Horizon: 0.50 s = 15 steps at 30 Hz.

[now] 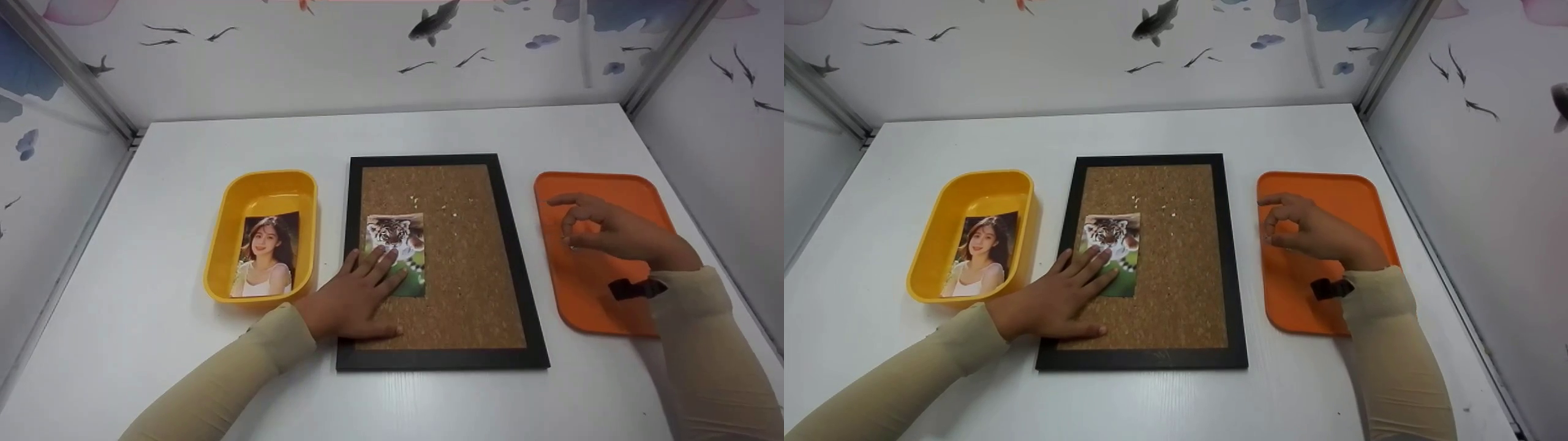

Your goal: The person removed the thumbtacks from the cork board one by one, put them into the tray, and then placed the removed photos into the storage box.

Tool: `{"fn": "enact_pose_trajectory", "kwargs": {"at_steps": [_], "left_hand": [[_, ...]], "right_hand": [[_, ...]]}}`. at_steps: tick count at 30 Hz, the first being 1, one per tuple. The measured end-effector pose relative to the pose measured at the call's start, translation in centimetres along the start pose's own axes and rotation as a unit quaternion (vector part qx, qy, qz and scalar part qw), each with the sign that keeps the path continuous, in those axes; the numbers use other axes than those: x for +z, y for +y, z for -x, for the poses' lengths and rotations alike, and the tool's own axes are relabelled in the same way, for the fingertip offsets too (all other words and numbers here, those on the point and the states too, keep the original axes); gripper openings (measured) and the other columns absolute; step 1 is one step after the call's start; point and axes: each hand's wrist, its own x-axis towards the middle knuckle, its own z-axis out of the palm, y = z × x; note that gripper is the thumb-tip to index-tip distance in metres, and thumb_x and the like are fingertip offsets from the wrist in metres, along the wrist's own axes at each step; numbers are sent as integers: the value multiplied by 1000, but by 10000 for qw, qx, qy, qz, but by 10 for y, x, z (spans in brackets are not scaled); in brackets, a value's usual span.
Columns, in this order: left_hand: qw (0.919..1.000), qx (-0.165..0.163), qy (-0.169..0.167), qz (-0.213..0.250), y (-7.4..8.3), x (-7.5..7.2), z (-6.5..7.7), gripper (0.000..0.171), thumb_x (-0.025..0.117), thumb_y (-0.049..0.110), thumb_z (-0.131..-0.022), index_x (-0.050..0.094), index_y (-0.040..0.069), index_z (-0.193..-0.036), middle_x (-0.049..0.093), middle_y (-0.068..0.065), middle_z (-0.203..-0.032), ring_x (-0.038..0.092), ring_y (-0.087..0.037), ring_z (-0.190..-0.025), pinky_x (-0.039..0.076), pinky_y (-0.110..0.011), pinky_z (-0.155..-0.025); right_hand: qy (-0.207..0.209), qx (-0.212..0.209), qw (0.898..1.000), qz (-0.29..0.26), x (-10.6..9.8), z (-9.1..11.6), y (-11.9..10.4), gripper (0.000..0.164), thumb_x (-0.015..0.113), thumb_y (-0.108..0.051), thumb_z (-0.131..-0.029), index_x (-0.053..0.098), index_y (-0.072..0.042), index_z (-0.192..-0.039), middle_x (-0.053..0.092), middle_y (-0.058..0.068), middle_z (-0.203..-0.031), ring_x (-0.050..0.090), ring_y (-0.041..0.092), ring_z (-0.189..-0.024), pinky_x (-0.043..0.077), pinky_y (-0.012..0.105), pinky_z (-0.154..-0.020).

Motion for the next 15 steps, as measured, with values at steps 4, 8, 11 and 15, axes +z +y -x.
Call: {"fn": "enact_pose_trajectory", "kwargs": {"at_steps": [4, 8, 11, 15], "left_hand": [[10000, 4, 8, 7, 0, 1, -1, 96, 27, 82, -89, 7, 21, -161, -5, -10, -166, -9, -32, -150, -1, -60, -116], [10000, -4, -9, 34, 0, 1, -1, 96, 26, 82, -89, 6, 21, -161, -6, -9, -166, -10, -31, -151, -2, -59, -116], [10000, -8, -19, 73, -1, 1, -1, 96, 26, 82, -89, 5, 22, -161, -6, -9, -166, -10, -31, -150, -2, -59, -116], [10000, -4, -19, 87, 0, 1, -1, 96, 27, 82, -89, 5, 21, -161, -6, -9, -166, -11, -31, -150, -3, -59, -116]], "right_hand": [[21, -128, 9999, -40, -1, 5, 4, 10, 69, -7, -94, 65, -13, -87, 39, 4, -148, 35, 6, -131, 40, 53, -92], [47, 16, 9999, -134, -1, 8, 8, 11, 70, -8, -93, 64, -14, -86, 39, 7, -148, 34, 6, -131, 38, 62, -92], [69, 168, 9996, -211, -2, 12, 11, 10, 70, -9, -93, 65, -12, -85, 39, 11, -148, 34, 13, -132, 35, 68, -94], [97, 373, 9987, -342, -3, 16, 16, 9, 71, -8, -92, 65, -10, -86, 39, 13, -148, 32, 27, -133, 28, 74, -96]]}}
